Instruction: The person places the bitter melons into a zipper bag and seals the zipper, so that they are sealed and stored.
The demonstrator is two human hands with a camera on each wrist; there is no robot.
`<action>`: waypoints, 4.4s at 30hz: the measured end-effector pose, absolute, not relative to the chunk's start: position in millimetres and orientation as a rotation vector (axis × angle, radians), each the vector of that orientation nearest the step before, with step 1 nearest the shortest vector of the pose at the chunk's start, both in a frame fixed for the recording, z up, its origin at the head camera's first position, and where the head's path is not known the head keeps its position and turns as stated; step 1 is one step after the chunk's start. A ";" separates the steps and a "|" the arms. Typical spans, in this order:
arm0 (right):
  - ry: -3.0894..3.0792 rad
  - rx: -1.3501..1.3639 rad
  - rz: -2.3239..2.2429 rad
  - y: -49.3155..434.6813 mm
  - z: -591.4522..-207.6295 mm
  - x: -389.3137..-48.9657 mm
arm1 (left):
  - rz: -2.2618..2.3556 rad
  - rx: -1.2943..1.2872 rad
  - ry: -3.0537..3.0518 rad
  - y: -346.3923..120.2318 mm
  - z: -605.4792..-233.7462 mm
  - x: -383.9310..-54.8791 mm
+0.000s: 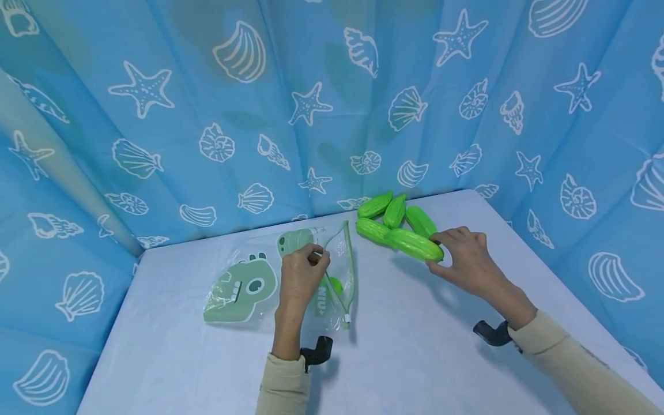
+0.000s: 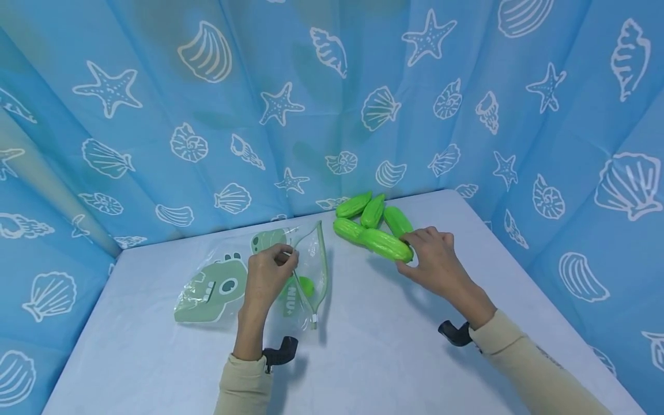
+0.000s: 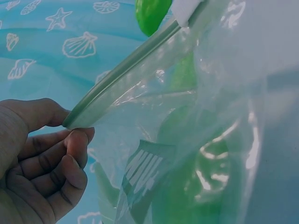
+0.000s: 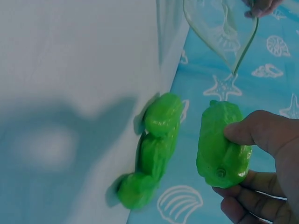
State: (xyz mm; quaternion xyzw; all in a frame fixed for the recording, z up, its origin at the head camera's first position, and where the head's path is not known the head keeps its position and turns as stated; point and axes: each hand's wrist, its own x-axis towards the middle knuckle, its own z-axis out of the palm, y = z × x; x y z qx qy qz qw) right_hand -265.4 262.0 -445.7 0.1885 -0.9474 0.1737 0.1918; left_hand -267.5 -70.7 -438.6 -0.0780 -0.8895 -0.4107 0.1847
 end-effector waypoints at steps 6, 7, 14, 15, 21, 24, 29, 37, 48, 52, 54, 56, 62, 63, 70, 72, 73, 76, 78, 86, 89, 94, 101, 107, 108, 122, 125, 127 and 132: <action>-2.690 0.599 0.478 245.7 -445.2 -268.1 | -1.156 -0.221 -2.504 -70.0 -438.6 -267.6; -2.690 0.611 0.480 243.0 -445.0 -268.3 | -1.156 -0.221 -2.505 -70.0 -438.9 -267.5; -2.671 0.703 0.460 223.9 -443.2 -272.6 | -1.145 -0.225 -2.517 -69.4 -440.5 -266.9; -2.671 0.714 0.453 220.5 -443.0 -274.1 | -1.146 -0.224 -2.517 -69.5 -440.2 -266.8; -2.683 0.763 0.445 200.3 -442.9 -280.3 | -1.161 -0.240 -2.514 -69.6 -439.8 -266.9; -2.682 0.787 0.459 191.7 -442.8 -280.3 | -1.173 -0.248 -2.512 -68.6 -440.2 -265.8; -2.668 0.823 0.478 178.2 -442.9 -281.3 | -1.189 -0.252 -2.511 -68.1 -440.1 -264.9; -2.654 0.832 0.493 159.5 -448.8 -290.6 | -1.178 -0.270 -2.506 -68.2 -438.5 -268.1; -2.690 0.824 0.516 135.9 -458.7 -296.3 | -1.166 -0.236 -2.525 -67.4 -439.8 -266.6; -2.683 0.818 0.532 130.0 -463.0 -297.8 | -1.173 -0.241 -2.514 -67.9 -440.1 -266.5; -2.683 0.813 0.537 127.4 -465.3 -298.0 | -1.169 -0.246 -2.514 -68.2 -440.5 -266.5; -2.680 0.811 0.547 124.6 -467.1 -298.1 | -1.167 -0.251 -2.517 -68.5 -441.0 -266.4; -2.694 0.802 0.567 113.1 -469.8 -300.5 | -1.145 -0.258 -2.526 -69.5 -441.1 -265.8; -2.695 0.801 0.574 110.6 -469.9 -301.2 | -1.140 -0.257 -2.525 -69.7 -440.7 -265.8; -2.698 0.807 0.605 98.4 -472.8 -303.5 | -1.159 -0.281 -2.514 -68.7 -441.5 -266.6; -2.702 0.816 0.610 97.2 -473.7 -303.5 | -1.165 -0.272 -2.517 -68.3 -442.2 -266.7; -2.709 0.818 0.614 97.2 -473.8 -303.1 | -1.166 -0.265 -2.519 -68.2 -442.6 -267.0; -2.729 0.821 0.637 100.2 -470.7 -299.0 | -1.169 -0.256 -2.519 -68.1 -442.9 -266.4; -2.732 0.818 0.651 104.6 -467.0 -295.7 | -1.172 -0.262 -2.518 -68.5 -442.2 -265.8; -2.637 0.740 0.714 135.9 -450.7 -303.4 | -1.142 -0.261 -2.514 -70.3 -436.1 -267.1; -2.624 0.677 0.707 150.6 -452.2 -310.7 | -1.140 -0.252 -2.517 -70.2 -436.2 -267.5; -2.669 0.557 0.669 171.7 -463.1 -322.1 | -1.162 -0.261 -2.523 -70.1 -439.4 -266.8; -2.747 0.405 0.586 190.6 -478.2 -341.9 | -1.169 -0.261 -2.508 -69.5 -442.7 -265.6; -2.839 0.337 0.494 198.5 -489.5 -356.2 | -1.168 -0.250 -2.535 -69.6 -443.5 -265.0; -2.848 0.336 0.483 198.7 -490.8 -357.5 | -1.168 -0.247 -2.538 -69.8 -443.7 -264.9; -2.871 0.336 0.555 198.8 -503.1 -370.2 | -1.163 -0.246 -2.523 -70.4 -443.5 -265.6; -2.850 0.327 0.572 200.7 -499.3 -366.9 | -1.166 -0.250 -2.526 -70.2 -443.4 -265.5; -2.832 0.328 0.588 202.8 -494.5 -363.4 | -1.168 -0.249 -2.527 -70.4 -443.0 -265.8; -2.786 0.336 0.663 210.8 -483.8 -351.4 | -1.152 -0.247 -2.530 -71.7 -443.0 -267.2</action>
